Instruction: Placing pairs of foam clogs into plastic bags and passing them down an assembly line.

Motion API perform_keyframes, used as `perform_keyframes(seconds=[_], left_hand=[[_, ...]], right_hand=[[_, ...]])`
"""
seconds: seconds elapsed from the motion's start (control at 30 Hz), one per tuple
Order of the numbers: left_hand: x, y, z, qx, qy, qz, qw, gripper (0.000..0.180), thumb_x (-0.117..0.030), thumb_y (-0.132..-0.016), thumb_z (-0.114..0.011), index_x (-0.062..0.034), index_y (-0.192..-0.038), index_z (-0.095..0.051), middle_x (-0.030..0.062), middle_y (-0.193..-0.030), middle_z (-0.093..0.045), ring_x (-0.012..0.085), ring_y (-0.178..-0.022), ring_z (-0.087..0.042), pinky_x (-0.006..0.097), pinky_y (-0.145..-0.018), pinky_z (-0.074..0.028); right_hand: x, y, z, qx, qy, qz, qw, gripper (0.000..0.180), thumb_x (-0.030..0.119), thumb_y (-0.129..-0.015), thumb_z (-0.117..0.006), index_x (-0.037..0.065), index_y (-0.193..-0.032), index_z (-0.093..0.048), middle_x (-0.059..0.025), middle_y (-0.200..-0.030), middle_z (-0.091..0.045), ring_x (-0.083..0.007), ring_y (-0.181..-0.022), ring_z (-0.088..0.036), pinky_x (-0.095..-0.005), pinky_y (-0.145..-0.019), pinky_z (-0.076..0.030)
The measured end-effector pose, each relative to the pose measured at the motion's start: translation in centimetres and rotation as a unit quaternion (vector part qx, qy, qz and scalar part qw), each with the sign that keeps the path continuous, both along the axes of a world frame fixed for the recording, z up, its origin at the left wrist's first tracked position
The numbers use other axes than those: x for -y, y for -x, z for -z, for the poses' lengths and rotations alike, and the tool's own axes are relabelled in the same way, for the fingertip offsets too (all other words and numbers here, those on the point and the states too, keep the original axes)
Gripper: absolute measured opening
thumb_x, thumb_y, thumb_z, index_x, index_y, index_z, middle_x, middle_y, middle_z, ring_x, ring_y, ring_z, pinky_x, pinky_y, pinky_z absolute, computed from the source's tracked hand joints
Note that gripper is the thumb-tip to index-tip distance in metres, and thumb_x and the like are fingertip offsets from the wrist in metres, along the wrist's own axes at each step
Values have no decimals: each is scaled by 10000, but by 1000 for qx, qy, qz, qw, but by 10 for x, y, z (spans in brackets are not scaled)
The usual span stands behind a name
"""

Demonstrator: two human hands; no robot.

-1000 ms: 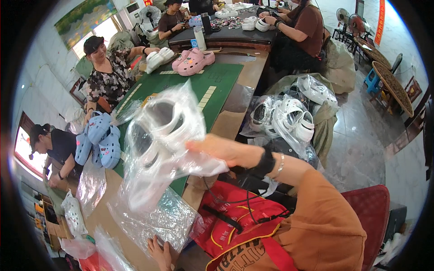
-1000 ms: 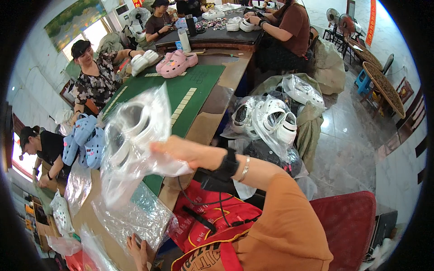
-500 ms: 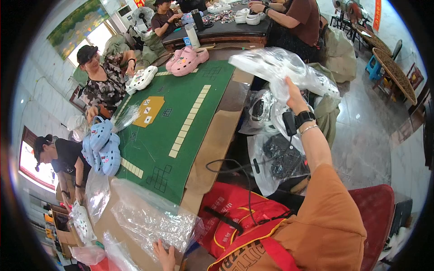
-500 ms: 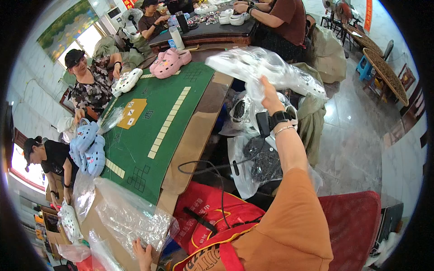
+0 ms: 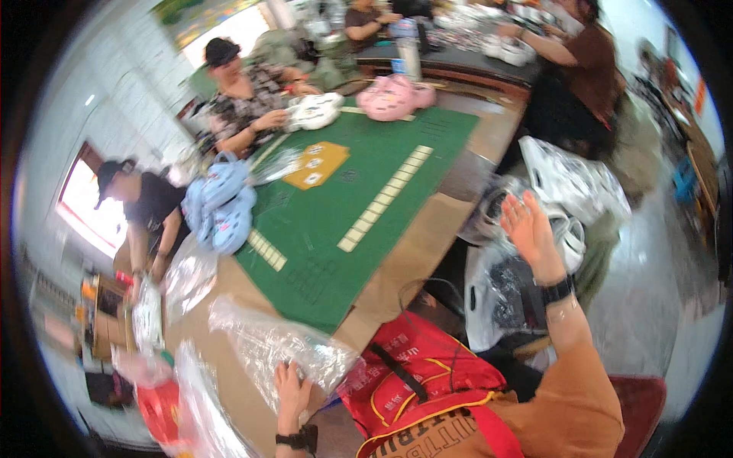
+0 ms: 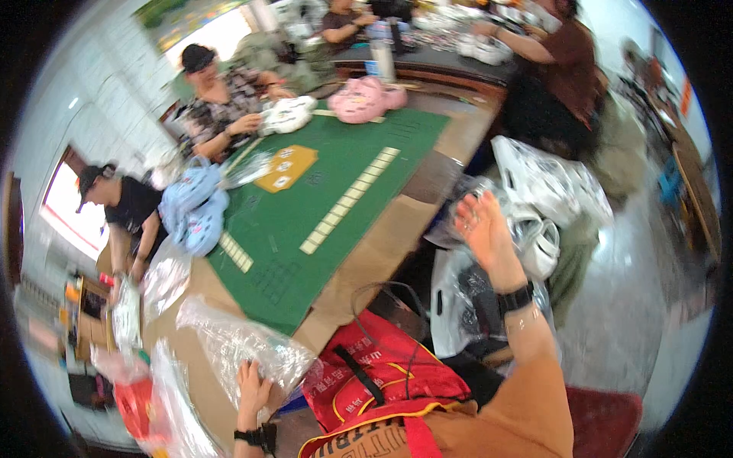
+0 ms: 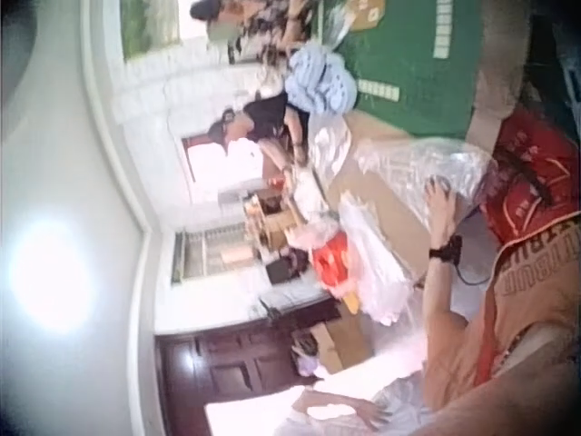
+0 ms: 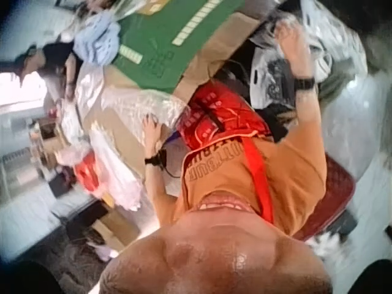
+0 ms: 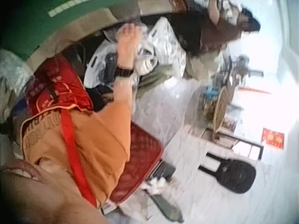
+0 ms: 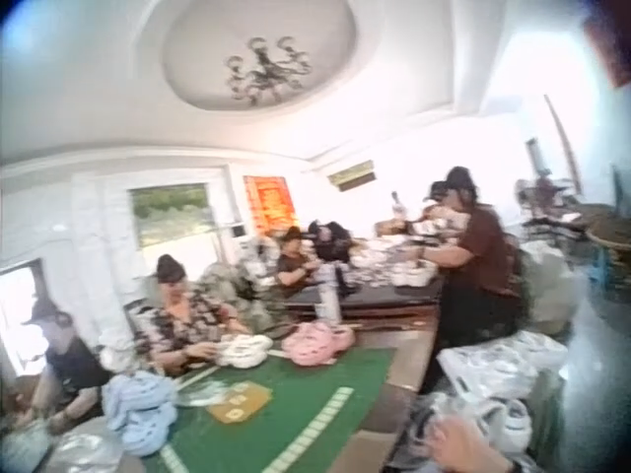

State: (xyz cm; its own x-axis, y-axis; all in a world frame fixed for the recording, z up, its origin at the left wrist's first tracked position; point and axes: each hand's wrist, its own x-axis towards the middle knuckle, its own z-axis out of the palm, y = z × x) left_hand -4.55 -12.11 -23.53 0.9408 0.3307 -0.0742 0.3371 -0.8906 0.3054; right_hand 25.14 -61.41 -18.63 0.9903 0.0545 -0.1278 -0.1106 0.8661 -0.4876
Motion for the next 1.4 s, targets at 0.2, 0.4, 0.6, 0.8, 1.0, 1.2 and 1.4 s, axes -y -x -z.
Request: perform_keyframes(seconds=[0.2, 0.4, 0.6, 0.8, 1.0, 1.2, 1.4], left_hand=[[7, -27, -6, 4, -61, 3, 998, 535, -279, -757, -584, -72, -1229, -442, 253, -1300, -365, 437, -1175, -346, 517, -964, -319], [20, -46, -14, 46, -96, -36, 994, 508, -347, -764, -601, -125, -1200, -464, 166, -1207, -475, 389, -1015, -502, 492, -769, -463], [2, -25, -16, 0, -100, -36, 994, 488, -353, -771, -599, -142, -1194, -475, 124, -1093, -541, 345, -965, -553, 469, -739, -478], [-18, 5, -54, -50, 26, -37, 998, 486, -368, -791, -571, -128, -1202, -475, 141, -995, -589, 328, -916, -580, 431, -746, -477], [-42, 3, -72, -40, 30, -49, 998, 394, -320, -814, -542, -97, -1136, -499, 150, -986, -594, 332, -907, -582, 440, -728, -470], [-43, -40, -69, 102, 55, -41, 992, 423, -353, -814, -556, -87, -1136, -482, 168, -1054, -574, 368, -932, -562, 467, -730, -465], [-23, -37, -47, -30, -74, 78, 994, 792, -502, -777, -578, -158, -1394, -219, 230, -1350, -312, 419, -1207, -346, 522, -899, -382]], right_hand=[[-143, 95, -93, 185, 209, -433, 857, 305, 171, -901, -509, 66, -1183, -461, -61, -1152, -526, -171, -944, -553, -306, -770, -478], [-263, 154, -81, 709, 510, -293, 388, 485, 370, -861, -526, 194, -1299, -417, -164, -1362, -342, -365, -1281, -278, -522, -1010, -246], [-342, 78, 8, 517, 751, -382, 151, 600, 572, -837, -397, 246, -1340, -369, -127, -1436, -248, -374, -1330, -156, -702, -943, -134], [-374, 15, -6, 495, 771, -366, 164, 534, 465, -806, -505, 181, -1256, -462, -130, -1291, -416, -330, -1238, -339, -601, -915, -286], [-427, 0, -7, 514, 728, -417, 178, 553, 466, -810, -499, 181, -1280, -443, -119, -1289, -452, -345, -1187, -416, -553, -931, -317], [-445, 28, 3, 515, 712, -457, 135, 639, 564, -828, -402, 228, -1365, -315, -162, -1407, -289, -370, -1284, -288, -657, -978, -165], [-461, 22, 17, 532, 740, -405, 72, 740, 670, -828, -289, 267, -1428, -127, -132, -1488, -38, -330, -1366, -50, -651, -1009, 1]])
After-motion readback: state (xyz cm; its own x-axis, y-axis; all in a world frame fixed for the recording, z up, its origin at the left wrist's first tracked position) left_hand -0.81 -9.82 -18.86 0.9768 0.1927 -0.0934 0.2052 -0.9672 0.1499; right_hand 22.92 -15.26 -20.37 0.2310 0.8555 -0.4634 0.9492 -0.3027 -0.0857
